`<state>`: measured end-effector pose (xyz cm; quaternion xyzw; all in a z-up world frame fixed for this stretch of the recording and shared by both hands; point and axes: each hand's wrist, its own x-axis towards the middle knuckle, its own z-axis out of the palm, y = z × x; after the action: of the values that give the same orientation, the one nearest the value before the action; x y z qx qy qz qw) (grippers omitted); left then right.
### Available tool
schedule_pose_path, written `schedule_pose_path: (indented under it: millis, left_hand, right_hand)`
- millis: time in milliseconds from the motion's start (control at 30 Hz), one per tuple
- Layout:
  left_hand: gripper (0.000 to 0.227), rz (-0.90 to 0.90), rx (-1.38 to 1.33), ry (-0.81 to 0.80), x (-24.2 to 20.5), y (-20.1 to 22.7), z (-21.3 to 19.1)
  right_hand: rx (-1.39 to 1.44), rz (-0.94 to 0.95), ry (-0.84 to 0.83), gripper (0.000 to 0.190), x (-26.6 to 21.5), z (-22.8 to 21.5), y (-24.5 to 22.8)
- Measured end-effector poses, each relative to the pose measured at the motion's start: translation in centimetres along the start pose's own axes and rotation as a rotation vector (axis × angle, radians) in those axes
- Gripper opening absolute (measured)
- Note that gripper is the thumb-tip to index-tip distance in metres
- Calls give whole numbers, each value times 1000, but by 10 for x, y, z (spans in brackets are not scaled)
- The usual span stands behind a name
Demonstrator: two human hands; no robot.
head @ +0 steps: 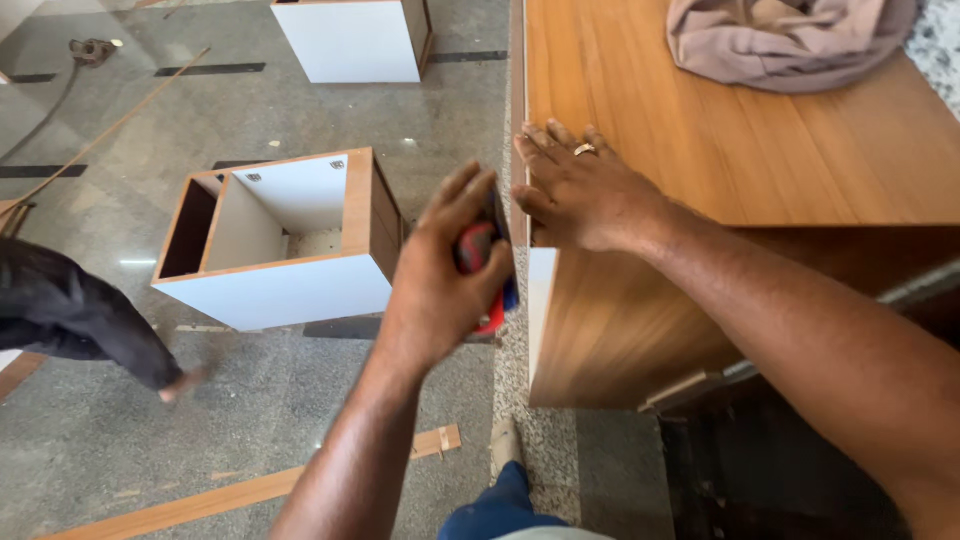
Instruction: The person uses a red and blue sanding block to smooth the edges and top surface of a wooden cabinet. They repeatedly rub the sanding block along the front edge and top surface, occasionally pausing to wipe the surface with their hand.
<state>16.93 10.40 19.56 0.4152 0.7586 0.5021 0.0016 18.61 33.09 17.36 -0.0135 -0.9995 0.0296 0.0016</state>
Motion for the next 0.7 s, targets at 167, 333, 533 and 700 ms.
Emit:
schedule_pose_path:
  millis: [167, 333, 533, 700]
  left_hand:
    - [63, -9, -2, 68, -5, -2, 7]
    - [64, -61, -2, 61, -14, -9, 9]
    - [63, -85, 35, 55, -18, -9, 6]
    - [63, -116, 82, 33, -19, -11, 6]
  right_hand:
    - [-59, -3, 117, 83, -32, 10, -19]
    - [-159, -13, 182, 80, -46, 14, -30]
    - [-156, -90, 280, 70, -58, 26, -32]
    - [-46, -178, 351, 61, -75, 30, -20]
